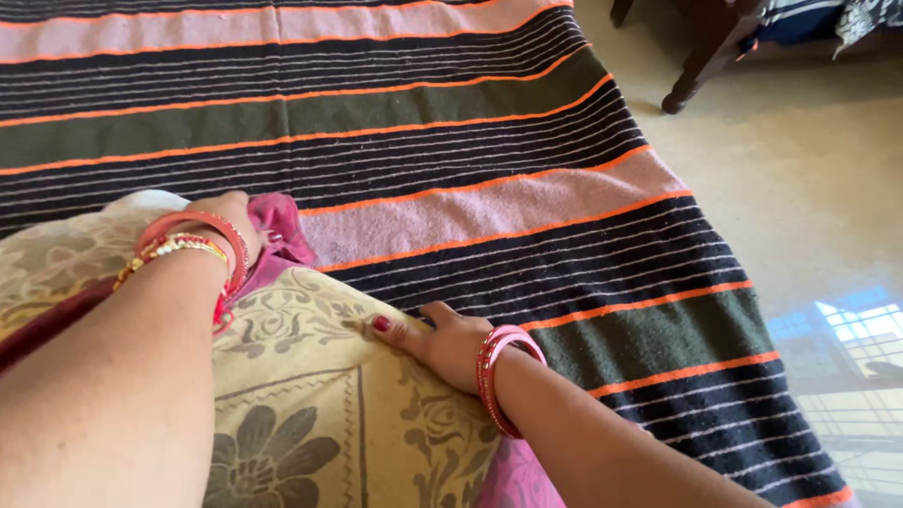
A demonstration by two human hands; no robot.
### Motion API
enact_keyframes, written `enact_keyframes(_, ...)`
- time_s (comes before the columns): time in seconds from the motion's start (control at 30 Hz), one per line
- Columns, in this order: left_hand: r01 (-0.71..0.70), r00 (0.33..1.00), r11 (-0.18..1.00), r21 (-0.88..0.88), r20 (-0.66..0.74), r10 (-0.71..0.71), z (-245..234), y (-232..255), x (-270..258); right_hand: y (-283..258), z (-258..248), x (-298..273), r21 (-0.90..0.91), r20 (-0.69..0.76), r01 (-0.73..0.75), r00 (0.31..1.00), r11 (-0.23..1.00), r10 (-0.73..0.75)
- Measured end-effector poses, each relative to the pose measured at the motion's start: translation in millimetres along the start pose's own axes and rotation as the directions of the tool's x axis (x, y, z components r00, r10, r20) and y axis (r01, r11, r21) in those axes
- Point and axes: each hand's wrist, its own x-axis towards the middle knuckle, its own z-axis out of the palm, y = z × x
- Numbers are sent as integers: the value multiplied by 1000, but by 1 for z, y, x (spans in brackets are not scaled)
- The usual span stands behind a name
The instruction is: The person puts a cover on a pillow by inserting the pillow into the opening, smoothing the fabric over the pillow's surface, and folding the remaining fabric to secure it.
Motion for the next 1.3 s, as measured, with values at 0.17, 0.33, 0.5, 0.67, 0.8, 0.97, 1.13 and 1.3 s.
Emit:
enact_keyframes(0.17,16,1000,999,-28,-7,-16,0,-5,-5,25,4,5,-66,-5,6,1000,998,-6)
enact_keyframes(0.33,2,999,995,-103,-46,-6,-4,-24,-10,29,-1,-18,-126,-30,-126,992,984,123)
enact_keyframes(0.5,10,999,997,-79,-36,-13,-17,-56,15,1,-19,-42,-145,-208,-203,963,968,171)
enact_keyframes(0.67,-12,991,997,-80,129,22,-58,-94,69,-46,-101,-36,-619,-387,-68,894,782,-228)
enact_keyframes(0.8,-5,994,997,-76,107,13,-57,-112,84,-81,-135,-7,-745,-352,-141,913,652,-206)
enact_keyframes(0.97,15,1000,944,-329,3,-15,-13,-84,82,-105,-76,24,-807,-123,10,975,591,-183)
enact_keyframes(1.13,1,999,977,-215,-43,-11,-16,-57,53,-151,-1,-4,-292,-390,-143,921,946,18)
enact_keyframes(1.3,-157,987,984,-89,-32,154,-33,-48,38,-154,14,-3,-301,-479,-44,871,952,-111)
